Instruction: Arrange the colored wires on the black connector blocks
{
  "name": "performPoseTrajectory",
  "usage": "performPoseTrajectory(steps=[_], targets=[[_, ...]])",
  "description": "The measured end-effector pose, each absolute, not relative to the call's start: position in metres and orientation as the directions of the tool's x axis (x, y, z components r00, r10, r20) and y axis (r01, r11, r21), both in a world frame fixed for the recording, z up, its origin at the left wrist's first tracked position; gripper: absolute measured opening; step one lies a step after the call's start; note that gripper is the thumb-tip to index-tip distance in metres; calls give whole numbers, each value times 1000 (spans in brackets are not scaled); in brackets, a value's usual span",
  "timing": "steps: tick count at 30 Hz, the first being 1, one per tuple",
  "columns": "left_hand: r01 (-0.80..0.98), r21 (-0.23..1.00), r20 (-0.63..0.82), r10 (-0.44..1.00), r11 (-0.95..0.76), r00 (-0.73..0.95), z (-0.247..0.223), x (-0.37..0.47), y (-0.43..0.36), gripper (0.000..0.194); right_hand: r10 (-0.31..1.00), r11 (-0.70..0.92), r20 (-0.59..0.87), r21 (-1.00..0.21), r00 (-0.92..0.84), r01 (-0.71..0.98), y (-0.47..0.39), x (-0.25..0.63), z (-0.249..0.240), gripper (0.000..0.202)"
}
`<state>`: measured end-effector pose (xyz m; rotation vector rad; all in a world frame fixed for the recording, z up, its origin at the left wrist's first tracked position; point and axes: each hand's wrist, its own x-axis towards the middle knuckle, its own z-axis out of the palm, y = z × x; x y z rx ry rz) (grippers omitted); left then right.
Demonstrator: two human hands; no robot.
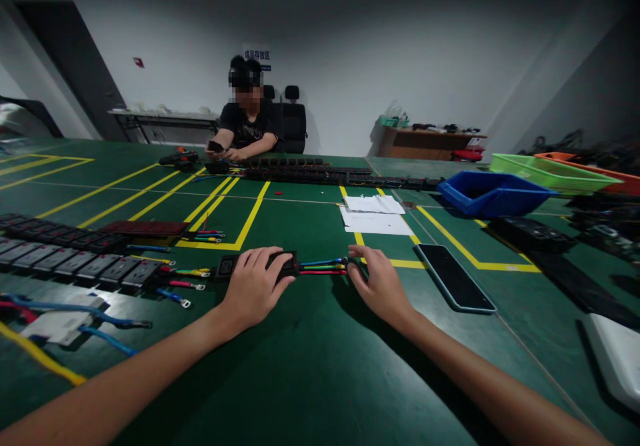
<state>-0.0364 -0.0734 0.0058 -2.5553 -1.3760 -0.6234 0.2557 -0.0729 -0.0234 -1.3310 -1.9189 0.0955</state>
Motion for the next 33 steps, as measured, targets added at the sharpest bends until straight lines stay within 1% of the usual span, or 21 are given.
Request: performPoseTrajectory(steps=[2,5,7,10,13,15,17,19,22,24,26,28,30,33], targets=[[828,44,440,755,-558,486,5,-37,-74,42,861,390,488,-448,-146,804,-70,256,-27,31],[828,47,445,754,-559,484,5,-37,-73,42,871,403,454,-438,-189,803,-69,257,-29,32],[829,50,446,755,-557,481,5,-37,-73,42,842,456,496,-449,-210,768,-70,257,-27,31],[829,51,448,755,-557,480,4,-37,-73,42,749,580,623,-450,-226,679,-73,259,-21,30],[828,51,449,753,-559,481,4,-36,-72,42,645,696,718,-409,-263,590,-78,258,-16,37],[827,48,448,752,-560,483,4,-36,-72,42,601,728,749,-371,-277,576,-80,256,-14,41],[827,45,449,751,-560,484,4,-36,-72,41,587,720,762,-336,-275,607,-81,254,-14,41],[827,44,451,750,-560,484,4,-36,-72,41,619,670,739,-321,-265,669,-80,253,-16,34],[827,43,451,749,-561,485,4,-37,-72,42,737,510,638,-312,-221,801,-77,253,-18,20],[827,44,450,750,-561,485,3,-37,-72,42,808,392,561,-284,-180,875,-76,253,-20,17],[827,46,450,751,-560,484,3,-37,-72,41,850,322,501,-248,-164,914,-75,253,-21,18],[827,50,448,753,-559,482,3,-37,-73,41,865,310,469,-225,-176,924,-74,253,-23,18],[825,57,449,753,-562,481,3,-38,-73,41,863,343,461,-230,-209,911,-72,253,-24,17],[818,69,460,746,-570,481,3,-38,-73,41,849,411,473,-306,-238,859,-69,255,-25,16]])
